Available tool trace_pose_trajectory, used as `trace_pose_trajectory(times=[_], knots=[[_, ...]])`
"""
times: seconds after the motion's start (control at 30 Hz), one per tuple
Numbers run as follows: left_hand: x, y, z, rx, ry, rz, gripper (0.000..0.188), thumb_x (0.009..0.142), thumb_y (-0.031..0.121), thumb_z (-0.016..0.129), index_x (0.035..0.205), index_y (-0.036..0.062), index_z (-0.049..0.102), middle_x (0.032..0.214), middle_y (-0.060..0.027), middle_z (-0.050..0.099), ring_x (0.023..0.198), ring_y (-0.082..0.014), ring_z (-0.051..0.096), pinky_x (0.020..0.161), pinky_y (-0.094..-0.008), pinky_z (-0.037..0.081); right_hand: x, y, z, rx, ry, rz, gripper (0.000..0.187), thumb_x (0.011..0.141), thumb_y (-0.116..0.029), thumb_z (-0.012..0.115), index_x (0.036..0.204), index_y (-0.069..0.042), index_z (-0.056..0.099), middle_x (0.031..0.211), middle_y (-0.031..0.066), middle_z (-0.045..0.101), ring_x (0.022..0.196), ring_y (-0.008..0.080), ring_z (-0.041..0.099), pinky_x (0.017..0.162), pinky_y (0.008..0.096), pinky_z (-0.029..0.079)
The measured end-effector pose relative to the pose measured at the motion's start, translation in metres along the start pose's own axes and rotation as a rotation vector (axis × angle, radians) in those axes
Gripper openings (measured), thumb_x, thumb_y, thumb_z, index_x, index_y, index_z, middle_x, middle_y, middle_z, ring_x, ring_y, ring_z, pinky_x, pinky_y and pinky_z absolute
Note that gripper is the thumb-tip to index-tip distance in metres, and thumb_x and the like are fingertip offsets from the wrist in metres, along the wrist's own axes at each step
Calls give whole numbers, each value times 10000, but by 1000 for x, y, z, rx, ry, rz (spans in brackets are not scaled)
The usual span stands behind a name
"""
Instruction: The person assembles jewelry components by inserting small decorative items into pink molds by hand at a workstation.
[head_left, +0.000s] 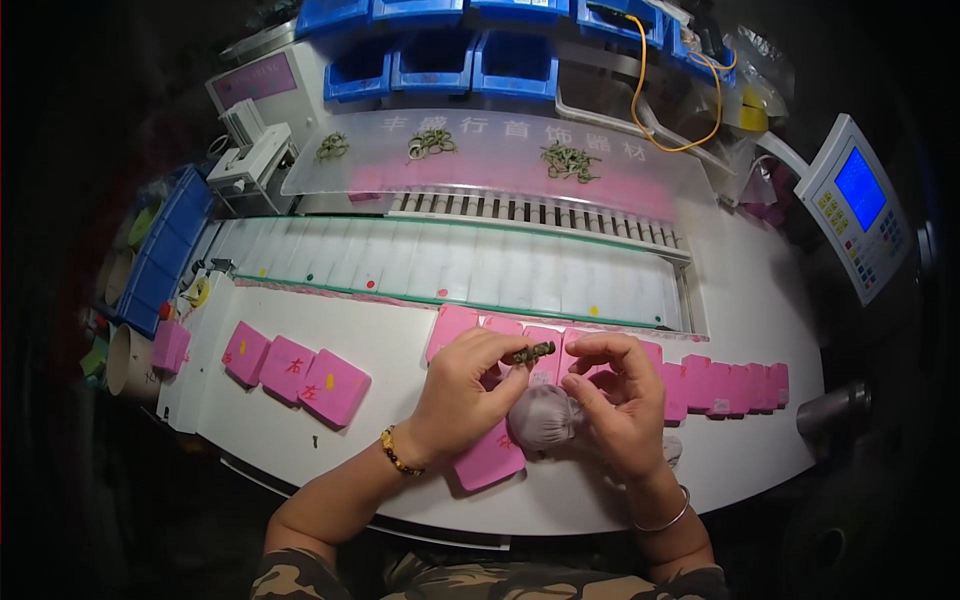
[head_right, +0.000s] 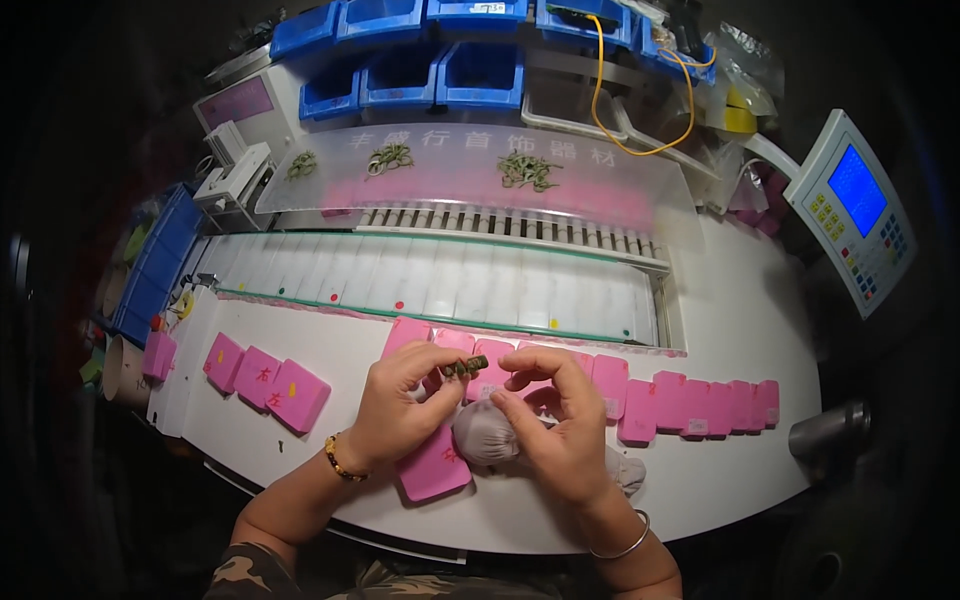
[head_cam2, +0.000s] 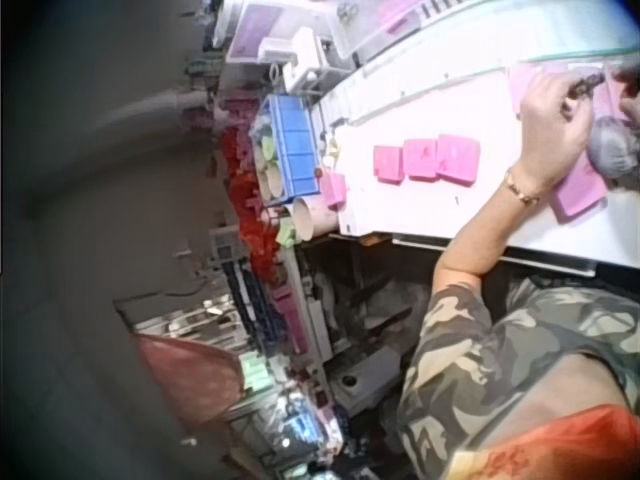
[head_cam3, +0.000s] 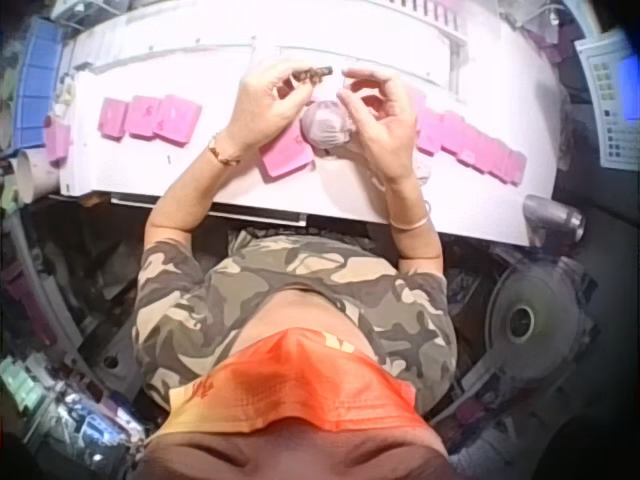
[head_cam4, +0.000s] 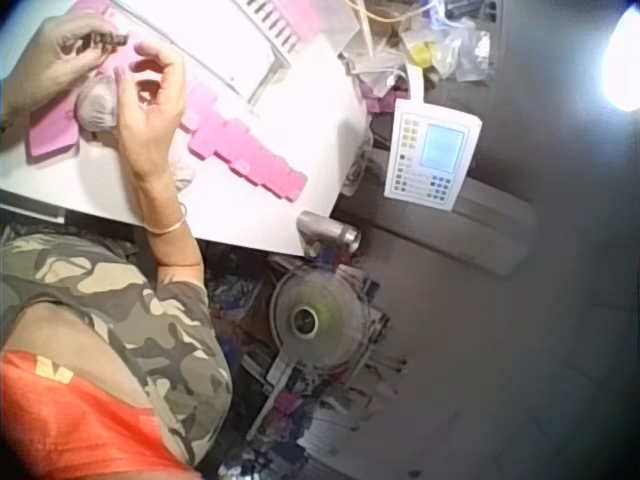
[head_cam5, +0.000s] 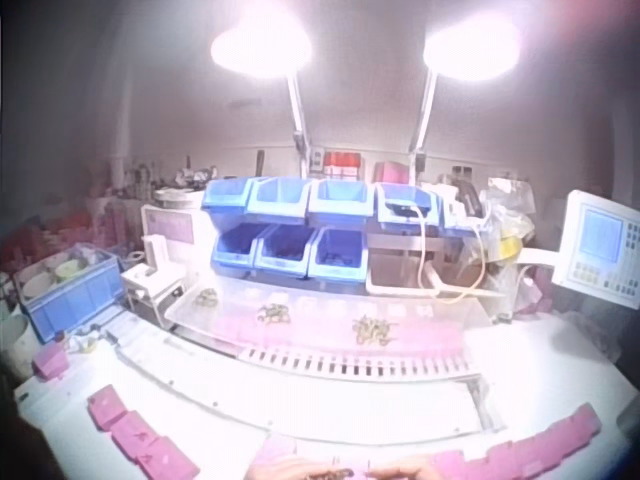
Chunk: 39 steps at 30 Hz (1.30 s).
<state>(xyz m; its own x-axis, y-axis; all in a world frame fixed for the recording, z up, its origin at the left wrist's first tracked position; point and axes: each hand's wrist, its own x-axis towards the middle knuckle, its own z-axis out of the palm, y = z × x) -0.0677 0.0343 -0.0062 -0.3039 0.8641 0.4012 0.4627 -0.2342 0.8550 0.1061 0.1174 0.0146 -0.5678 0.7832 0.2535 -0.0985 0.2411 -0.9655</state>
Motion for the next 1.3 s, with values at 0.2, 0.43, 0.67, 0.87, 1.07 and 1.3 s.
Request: trace_pose_trajectory(times=[0.2, 0.43, 0.67, 0.87, 1.07, 1.3], knots=[[-4, 6, 0, -232, -102, -218, 234, 879, 46, 666, 1102, -21, 681, 932, -65, 709, 773, -92, 643, 690, -242, 521, 0, 2, 2, -107, -65, -32, 322, 861, 31, 680, 1172, 2, 604, 1122, 77, 612, 929, 125, 624, 703, 218, 521], [-7, 8, -3, -543, -218, -448, 248, 927, 84, 643, 1148, -21, 676, 961, -27, 712, 845, -58, 641, 739, -214, 519, -1, 4, 5, 49, -99, 67, 355, 880, 24, 664, 1227, 5, 594, 1128, 77, 602, 941, 117, 609, 718, 220, 531], [-5, 14, -5, -600, -276, -466, 252, 950, 68, 620, 1173, -48, 647, 999, -73, 708, 918, -112, 668, 818, -242, 532, -2, 6, 3, 55, -99, 73, 275, 883, 22, 665, 1155, 7, 625, 1100, 72, 599, 932, 115, 613, 728, 227, 539], [-4, 18, -7, -690, -289, -530, 253, 953, 85, 622, 1173, -36, 650, 959, -59, 715, 866, -81, 653, 758, -212, 509, -3, 8, 3, 64, -92, 62, 240, 881, 19, 670, 1117, 1, 637, 1073, 62, 599, 903, 107, 613, 713, 224, 533], [-2, 21, -9, -714, -323, -561, 242, 953, 100, 628, 1162, -17, 659, 900, -34, 716, 814, -49, 635, 704, -187, 487, -3, 5, 3, -101, -62, -71, 205, 849, 17, 696, 1048, -22, 663, 979, 64, 623, 839, 100, 601, 674, 220, 504], [-4, 17, -10, -737, -364, -594, 238, 956, 116, 633, 1154, -14, 662, 905, -27, 710, 781, -37, 615, 689, -179, 481, -3, -1, 7, -307, -15, -215, 189, 809, 18, 723, 988, -11, 671, 918, 91, 641, 740, 139, 609, 620, 249, 500]])
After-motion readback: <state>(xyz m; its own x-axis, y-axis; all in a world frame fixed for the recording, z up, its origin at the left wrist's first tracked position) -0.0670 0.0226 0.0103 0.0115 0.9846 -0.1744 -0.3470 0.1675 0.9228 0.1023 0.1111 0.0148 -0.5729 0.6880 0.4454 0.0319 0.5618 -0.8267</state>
